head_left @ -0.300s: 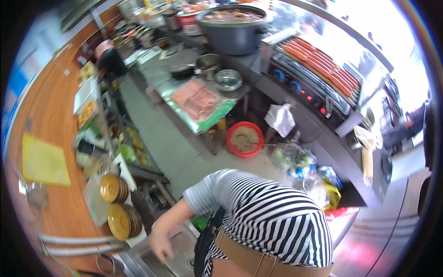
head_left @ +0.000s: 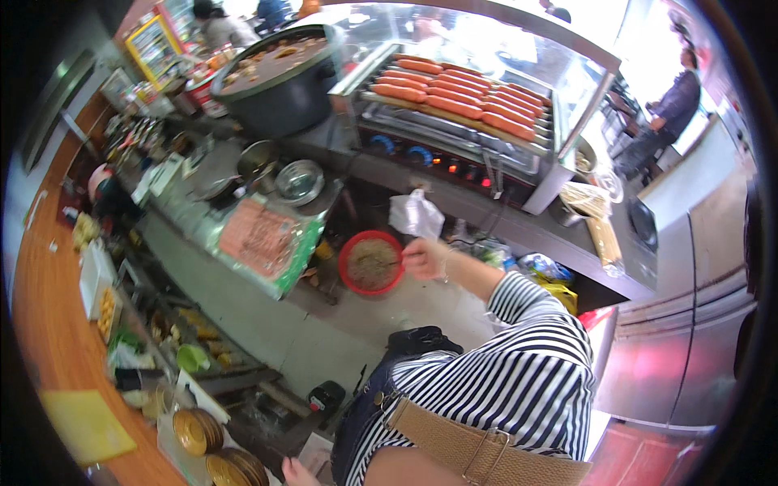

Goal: The person washes black chopsticks under running water in a kitchen sink, then moves to a hot dog roller grill and uses tongs to turn and arrange the sausages. The person places the cleaned chopsticks into a container and continues adjusting the sausages on the grill.

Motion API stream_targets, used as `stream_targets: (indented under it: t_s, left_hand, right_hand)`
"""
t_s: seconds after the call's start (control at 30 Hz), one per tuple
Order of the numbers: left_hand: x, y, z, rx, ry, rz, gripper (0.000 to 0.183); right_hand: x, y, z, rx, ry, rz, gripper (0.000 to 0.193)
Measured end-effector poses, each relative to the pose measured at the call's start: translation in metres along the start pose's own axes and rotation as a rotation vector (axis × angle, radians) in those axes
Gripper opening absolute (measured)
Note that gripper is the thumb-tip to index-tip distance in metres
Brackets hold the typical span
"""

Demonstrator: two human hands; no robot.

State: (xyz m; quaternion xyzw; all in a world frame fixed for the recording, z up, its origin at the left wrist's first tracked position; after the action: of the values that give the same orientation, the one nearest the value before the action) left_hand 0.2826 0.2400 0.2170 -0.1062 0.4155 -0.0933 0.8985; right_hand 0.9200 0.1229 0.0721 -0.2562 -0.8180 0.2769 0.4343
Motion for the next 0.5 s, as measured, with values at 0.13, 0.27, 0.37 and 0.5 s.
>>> stream_targets:
  t_s: [0.13,0.27,0.37,0.5]
  left_hand:
    - [0.117,0.108,0.157,0.253,0.537,-0.244,0.045]
    - [0.219,0.132,0.285,0.659,0.687,-0.539,0.046]
    - [0.284,0.131,0.342,0.825,0.858,-0.718,0.046]
    - [0.360,0.125,0.383,0.962,0.878,-0.932,0.046]
  right_hand:
    - [-0.076,-0.099,-0.103,-0.586,0.641,-0.099,0.047]
    - [-0.053,-0.145,-0.155,-0.823,0.620,-0.368,0.052]
    - [-0.030,-0.155,-0.154,-0.919,0.599,-0.438,0.045]
    - [-0.017,-0.144,-0.130,-0.796,0.605,-0.446,0.057]
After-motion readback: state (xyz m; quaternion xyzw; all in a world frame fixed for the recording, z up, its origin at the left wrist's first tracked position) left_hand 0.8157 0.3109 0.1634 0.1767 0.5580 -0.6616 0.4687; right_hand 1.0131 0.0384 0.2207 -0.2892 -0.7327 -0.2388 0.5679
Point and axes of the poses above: each hand's wrist, its own y-axis towards the middle knuckle, its own x-axis out of the palm, z = x × y, the point moved 10 cm from there along y, towards the middle knuckle, and after that the axes turned 14 degrees about -z, right-handed, at the moved point
